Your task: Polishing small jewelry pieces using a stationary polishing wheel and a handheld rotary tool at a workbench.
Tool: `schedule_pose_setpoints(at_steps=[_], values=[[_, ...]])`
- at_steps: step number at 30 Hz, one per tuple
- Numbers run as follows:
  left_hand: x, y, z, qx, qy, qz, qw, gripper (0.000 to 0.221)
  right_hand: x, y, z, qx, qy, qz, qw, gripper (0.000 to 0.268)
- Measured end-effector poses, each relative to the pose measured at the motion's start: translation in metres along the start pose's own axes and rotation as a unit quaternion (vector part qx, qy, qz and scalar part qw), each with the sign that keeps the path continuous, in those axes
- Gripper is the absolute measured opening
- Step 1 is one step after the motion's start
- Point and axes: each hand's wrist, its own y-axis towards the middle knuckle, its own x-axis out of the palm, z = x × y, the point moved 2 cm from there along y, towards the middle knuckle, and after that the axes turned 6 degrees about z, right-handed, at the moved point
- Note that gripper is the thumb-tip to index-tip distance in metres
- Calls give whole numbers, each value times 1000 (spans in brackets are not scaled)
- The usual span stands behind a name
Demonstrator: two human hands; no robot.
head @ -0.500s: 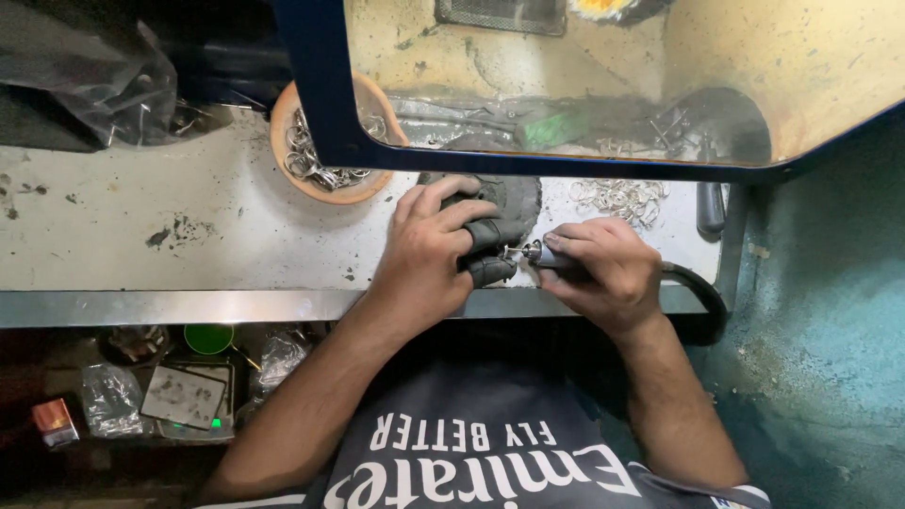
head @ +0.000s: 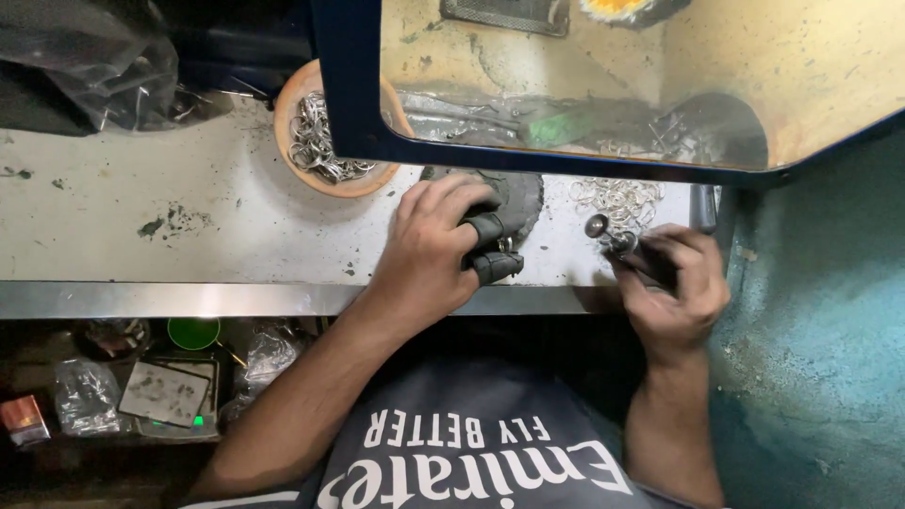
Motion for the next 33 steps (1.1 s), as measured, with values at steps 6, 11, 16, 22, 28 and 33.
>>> schedule_pose_setpoints(at_steps=[6, 11, 16, 22, 28, 33], values=[[6, -5, -8, 9, -12, -4, 1000, 32, 26, -2, -26, -28, -2, -19, 999, 31], [7, -4, -10, 9, -12, -21, 1000, 31, 36, 13, -32, -45, 39, -30, 998, 36], [5, -3, -7, -2, -22, -31, 999, 29, 52, 32, -39, -43, 125, -68, 989, 31], [6, -3, -8, -10, -33, -39, 999, 29, 56, 36, -40, -65, 144, -77, 984, 27], [5, -2, -9, -8, -30, -49, 998, 30, 55, 35, -35, -53, 133, -103, 984, 29], [-5, 5, 1, -2, -30, -50, 998, 31, 54, 34, -36, -40, 125, -111, 985, 27]])
